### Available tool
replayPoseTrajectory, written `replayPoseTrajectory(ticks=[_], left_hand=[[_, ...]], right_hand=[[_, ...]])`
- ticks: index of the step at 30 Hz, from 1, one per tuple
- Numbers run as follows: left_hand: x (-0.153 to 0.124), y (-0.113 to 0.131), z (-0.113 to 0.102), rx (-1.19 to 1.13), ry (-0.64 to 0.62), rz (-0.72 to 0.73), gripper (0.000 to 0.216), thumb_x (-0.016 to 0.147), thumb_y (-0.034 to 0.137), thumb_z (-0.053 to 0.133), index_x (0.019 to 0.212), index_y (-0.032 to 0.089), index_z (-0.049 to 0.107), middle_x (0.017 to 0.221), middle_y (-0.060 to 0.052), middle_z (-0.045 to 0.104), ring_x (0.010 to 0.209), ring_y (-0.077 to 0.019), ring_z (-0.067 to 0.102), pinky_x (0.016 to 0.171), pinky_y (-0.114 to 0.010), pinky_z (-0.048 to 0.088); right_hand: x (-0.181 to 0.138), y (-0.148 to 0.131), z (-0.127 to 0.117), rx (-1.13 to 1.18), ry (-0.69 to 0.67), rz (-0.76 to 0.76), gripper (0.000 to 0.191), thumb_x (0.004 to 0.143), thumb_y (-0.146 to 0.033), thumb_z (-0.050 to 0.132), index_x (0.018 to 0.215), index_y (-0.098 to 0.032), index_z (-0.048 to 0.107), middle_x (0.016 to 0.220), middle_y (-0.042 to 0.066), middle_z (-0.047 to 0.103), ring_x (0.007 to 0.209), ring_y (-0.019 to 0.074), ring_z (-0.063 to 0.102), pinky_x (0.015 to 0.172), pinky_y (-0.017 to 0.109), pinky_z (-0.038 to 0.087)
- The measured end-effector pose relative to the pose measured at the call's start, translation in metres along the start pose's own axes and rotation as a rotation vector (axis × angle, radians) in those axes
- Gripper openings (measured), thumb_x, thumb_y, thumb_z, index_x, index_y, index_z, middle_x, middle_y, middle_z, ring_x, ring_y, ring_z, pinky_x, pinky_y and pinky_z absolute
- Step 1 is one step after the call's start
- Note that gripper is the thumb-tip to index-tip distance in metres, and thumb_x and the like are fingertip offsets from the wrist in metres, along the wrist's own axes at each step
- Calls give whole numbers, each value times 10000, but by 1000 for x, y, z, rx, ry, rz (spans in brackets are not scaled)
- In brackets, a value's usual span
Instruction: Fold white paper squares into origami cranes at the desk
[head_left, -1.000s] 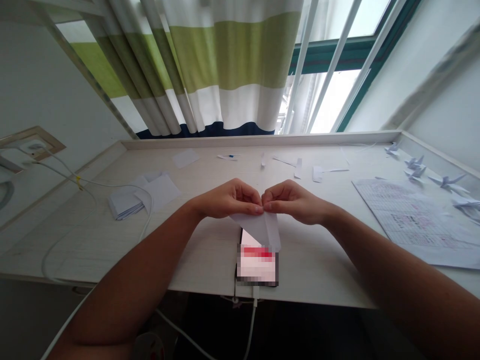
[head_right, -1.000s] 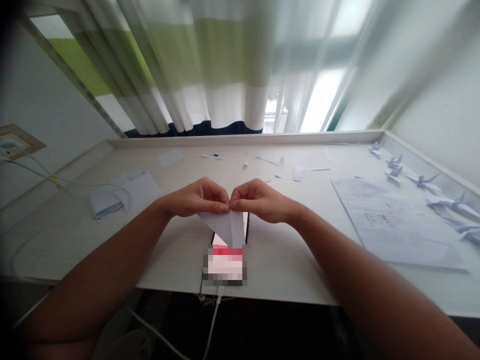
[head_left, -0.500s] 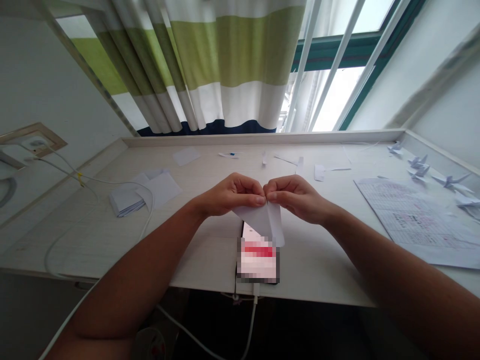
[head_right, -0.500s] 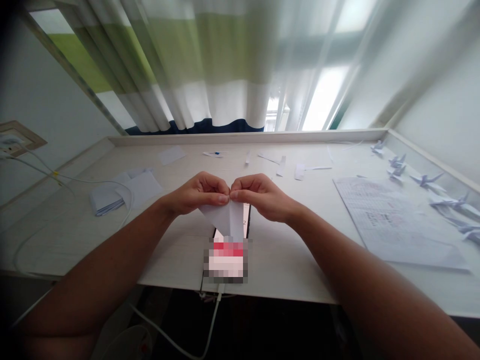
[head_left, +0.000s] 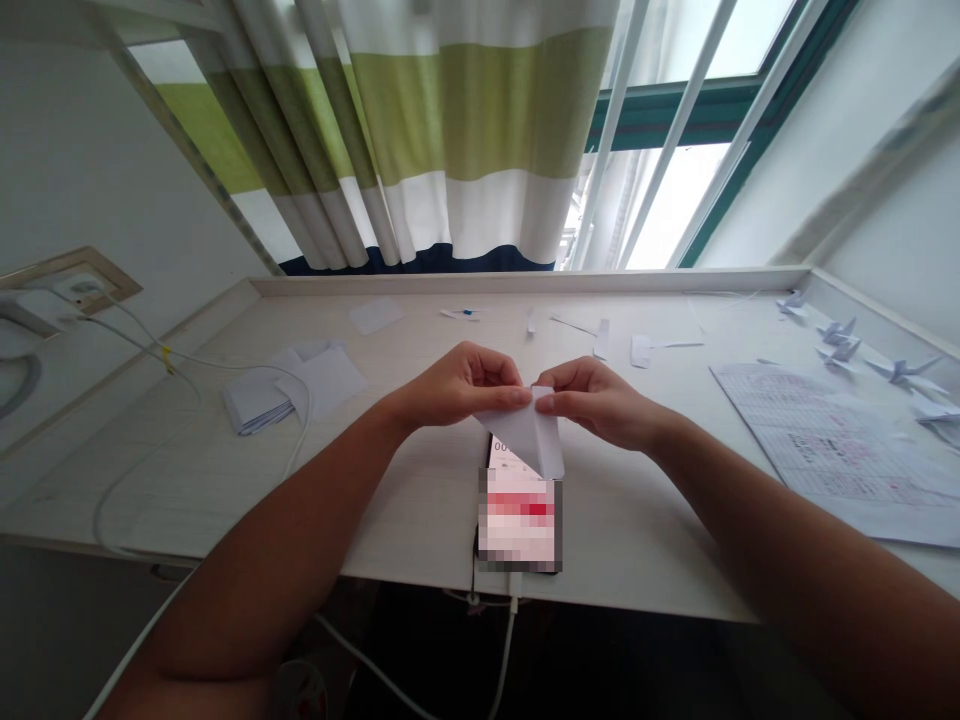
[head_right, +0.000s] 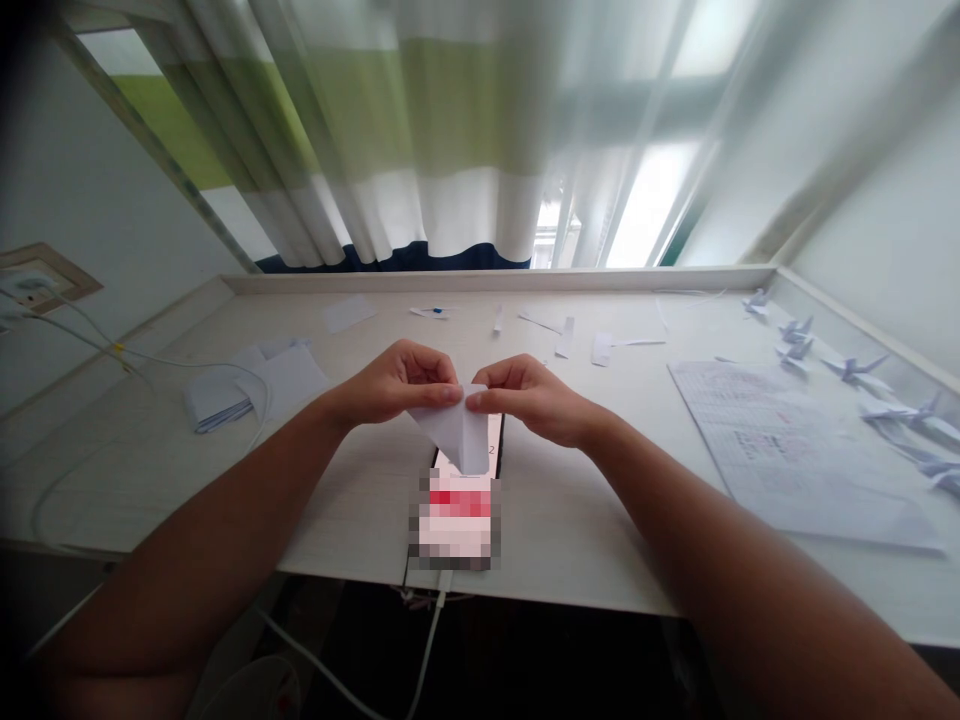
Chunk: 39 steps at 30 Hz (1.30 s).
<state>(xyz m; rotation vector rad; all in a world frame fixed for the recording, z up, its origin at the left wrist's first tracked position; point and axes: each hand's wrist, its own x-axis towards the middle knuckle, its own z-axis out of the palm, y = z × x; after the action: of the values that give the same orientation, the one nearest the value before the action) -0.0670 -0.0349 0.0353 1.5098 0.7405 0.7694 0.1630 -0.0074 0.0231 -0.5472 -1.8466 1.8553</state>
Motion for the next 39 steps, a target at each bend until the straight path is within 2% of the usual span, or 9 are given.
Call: replayPoseTrajectory(ticks=[7, 12, 15, 19, 23, 28, 34, 39], left_hand=[[-1, 0, -7, -2, -43, -56, 276, 846, 394, 826, 937, 135, 804, 851, -68, 769, 760, -139, 714, 653, -203, 547], [-1, -1, -10, -29, -33, -71, 394, 823, 484, 840, 993, 132, 793, 868, -81, 772, 745, -152, 727, 607, -207, 561], [0, -2, -10, -35, -58, -72, 433, 786, 480, 874, 1018, 126, 779, 875, -87, 772, 737, -153, 723, 591, -210, 566], [1, -1, -8, -25, -85, -100, 376, 765, 424, 900, 933, 115, 767, 821, -70, 751, 697, -123, 692, 576, -189, 549], [1, 0, -6, -13, -90, -119, 324, 767, 390, 898, 848, 110, 755, 756, -51, 720, 656, -106, 661, 566, -184, 536], [2, 0, -5, 21, -100, -141, 305, 763, 374, 897, 823, 111, 756, 716, -42, 696, 639, -108, 646, 554, -189, 522], [0, 3, -5, 54, -133, -185, 314, 779, 392, 881, 893, 118, 776, 787, -62, 721, 691, -132, 668, 590, -218, 545], [-1, 4, -2, 100, -119, -182, 298, 783, 389, 870, 790, 111, 763, 658, -11, 633, 608, -97, 572, 550, -202, 445]], right_hand=[[0, -1, -3, -31, 29, 11, 256, 836, -393, 798, 772, -151, 745, 737, 36, 679, 714, 163, 636, 633, 284, 508], [0, -3, -3, -32, 72, 10, 244, 833, -381, 796, 768, -153, 740, 741, 39, 692, 716, 165, 651, 640, 285, 513], [0, -3, -3, -28, 81, -9, 241, 834, -378, 798, 769, -154, 737, 749, 42, 702, 720, 167, 661, 633, 282, 514], [0, -3, -3, -10, 103, -42, 242, 834, -381, 806, 773, -158, 734, 732, 34, 697, 693, 161, 658, 599, 271, 498], [0, -4, -2, -42, 70, -3, 281, 836, -417, 812, 773, -152, 741, 731, 42, 697, 708, 172, 661, 622, 286, 518], [-1, -6, -1, -89, 5, 42, 338, 840, -473, 819, 784, -150, 735, 723, 34, 693, 698, 168, 657, 614, 283, 519], [-2, -5, 0, -155, 23, 32, 370, 845, -503, 811, 784, -147, 730, 699, 22, 663, 655, 147, 612, 571, 269, 471], [-2, -6, 2, -249, 17, 60, 401, 854, -534, 786, 761, -149, 724, 664, 15, 620, 606, 132, 544, 527, 270, 412]])
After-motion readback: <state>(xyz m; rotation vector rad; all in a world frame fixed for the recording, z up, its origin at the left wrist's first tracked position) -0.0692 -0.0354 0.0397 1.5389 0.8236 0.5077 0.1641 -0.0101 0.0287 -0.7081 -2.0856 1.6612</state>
